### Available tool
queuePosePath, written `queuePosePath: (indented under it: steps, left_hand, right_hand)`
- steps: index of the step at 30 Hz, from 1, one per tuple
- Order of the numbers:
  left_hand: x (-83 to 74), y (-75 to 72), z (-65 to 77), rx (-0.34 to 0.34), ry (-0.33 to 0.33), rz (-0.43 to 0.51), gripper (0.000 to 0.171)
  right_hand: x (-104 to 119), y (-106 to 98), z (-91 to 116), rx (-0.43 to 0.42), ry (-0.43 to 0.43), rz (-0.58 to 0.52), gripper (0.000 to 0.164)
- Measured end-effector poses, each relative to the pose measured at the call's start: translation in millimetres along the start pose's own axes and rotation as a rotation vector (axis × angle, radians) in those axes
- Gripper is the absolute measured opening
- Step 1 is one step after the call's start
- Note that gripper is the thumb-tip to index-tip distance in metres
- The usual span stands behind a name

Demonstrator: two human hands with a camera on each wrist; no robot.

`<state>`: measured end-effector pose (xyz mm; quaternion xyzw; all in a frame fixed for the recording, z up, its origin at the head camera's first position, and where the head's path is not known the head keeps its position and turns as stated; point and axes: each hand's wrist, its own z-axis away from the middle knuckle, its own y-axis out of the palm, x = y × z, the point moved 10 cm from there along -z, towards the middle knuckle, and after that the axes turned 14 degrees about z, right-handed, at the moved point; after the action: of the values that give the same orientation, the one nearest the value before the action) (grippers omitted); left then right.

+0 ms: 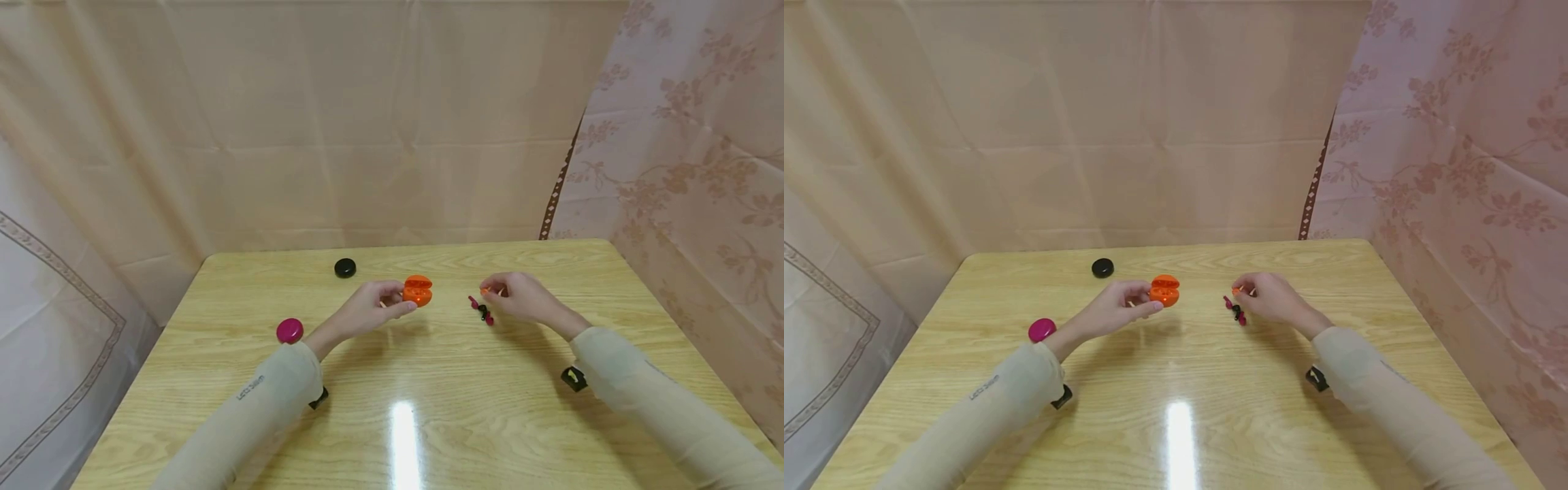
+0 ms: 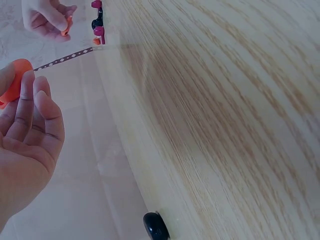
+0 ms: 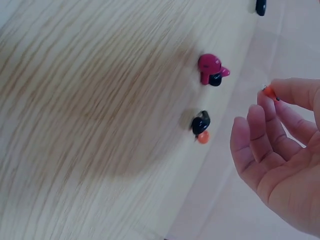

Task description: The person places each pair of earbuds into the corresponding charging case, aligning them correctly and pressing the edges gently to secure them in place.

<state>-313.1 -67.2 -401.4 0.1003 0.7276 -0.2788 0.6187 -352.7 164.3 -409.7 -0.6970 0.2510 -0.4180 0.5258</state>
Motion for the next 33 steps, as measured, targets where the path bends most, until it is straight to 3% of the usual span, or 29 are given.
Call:
queuePosePath:
  steps: [11,19,23,28,33]
  left_hand:
    - [0.7,-0.6,1.2,0.002,-0.008,-0.006,0.031]
    - [0.6,0.0,1.4,0.0,-0.017,0.018,0.031]
    - [0.4,0.4,1.1,-0.005,-0.019,0.044,0.029]
    - [-0.7,0.0,0.4,-0.02,-0.009,0.047,0.031]
    - [-5.2,-2.5,-0.1,-0.073,0.028,0.04,0.038]
  right_hand:
    - [25.9,0.7,-2.8,0.058,0.036,-0.219,0.027]
    - [48.1,4.4,-2.2,0.146,-0.011,-0.384,0.026]
    - [60.4,2.3,-1.2,0.164,-0.047,-0.394,0.026]
    - [69.4,-2.5,-2.3,0.145,-0.046,-0.393,0.03]
    - [77.3,-11.7,-2.0,0.06,-0.018,-0.43,0.03]
